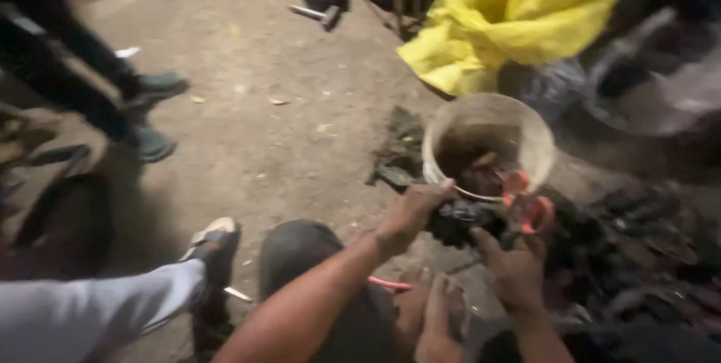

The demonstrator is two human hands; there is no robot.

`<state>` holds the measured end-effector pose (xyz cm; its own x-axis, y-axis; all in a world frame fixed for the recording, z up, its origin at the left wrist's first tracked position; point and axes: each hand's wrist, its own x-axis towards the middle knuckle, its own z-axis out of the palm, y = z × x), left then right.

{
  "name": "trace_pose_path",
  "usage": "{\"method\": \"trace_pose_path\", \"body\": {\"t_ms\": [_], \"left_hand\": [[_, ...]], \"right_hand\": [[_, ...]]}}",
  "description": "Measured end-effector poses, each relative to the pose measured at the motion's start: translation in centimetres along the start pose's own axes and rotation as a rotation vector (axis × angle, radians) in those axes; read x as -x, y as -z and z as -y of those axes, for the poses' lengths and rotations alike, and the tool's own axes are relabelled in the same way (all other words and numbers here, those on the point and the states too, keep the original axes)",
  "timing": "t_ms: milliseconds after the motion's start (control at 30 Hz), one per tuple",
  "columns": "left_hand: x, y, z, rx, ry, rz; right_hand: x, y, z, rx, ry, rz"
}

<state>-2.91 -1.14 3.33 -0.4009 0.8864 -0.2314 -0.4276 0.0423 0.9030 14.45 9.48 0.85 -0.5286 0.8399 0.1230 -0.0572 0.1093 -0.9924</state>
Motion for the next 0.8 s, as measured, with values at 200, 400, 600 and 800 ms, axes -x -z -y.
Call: {"method": "trace_pose_path", "body": {"t_ms": [200,400,600,800], "left_hand": [[-0.4,-0.3,1.2,0.229,0.566,0.151],[-0.5,-0.9,1.2,0.213,0.267,0.036],[-0.6,-1.4,0.3,-0.076,0.098,-0.075],[-0.8,-1.1,0.8,-0.075,0.101,-0.110]], "right_hand": [[-0.5,1.6,0.9,-0.065,-0.137,0.198],[-0.8,1.2,1.3,-0.083,-0.009,0.305],[-0.1,0.7,-2.4,-0.247,-0.022,0.167],[-0.8,0.5,-3.3,-0.135,-0.331,0.042]]}}
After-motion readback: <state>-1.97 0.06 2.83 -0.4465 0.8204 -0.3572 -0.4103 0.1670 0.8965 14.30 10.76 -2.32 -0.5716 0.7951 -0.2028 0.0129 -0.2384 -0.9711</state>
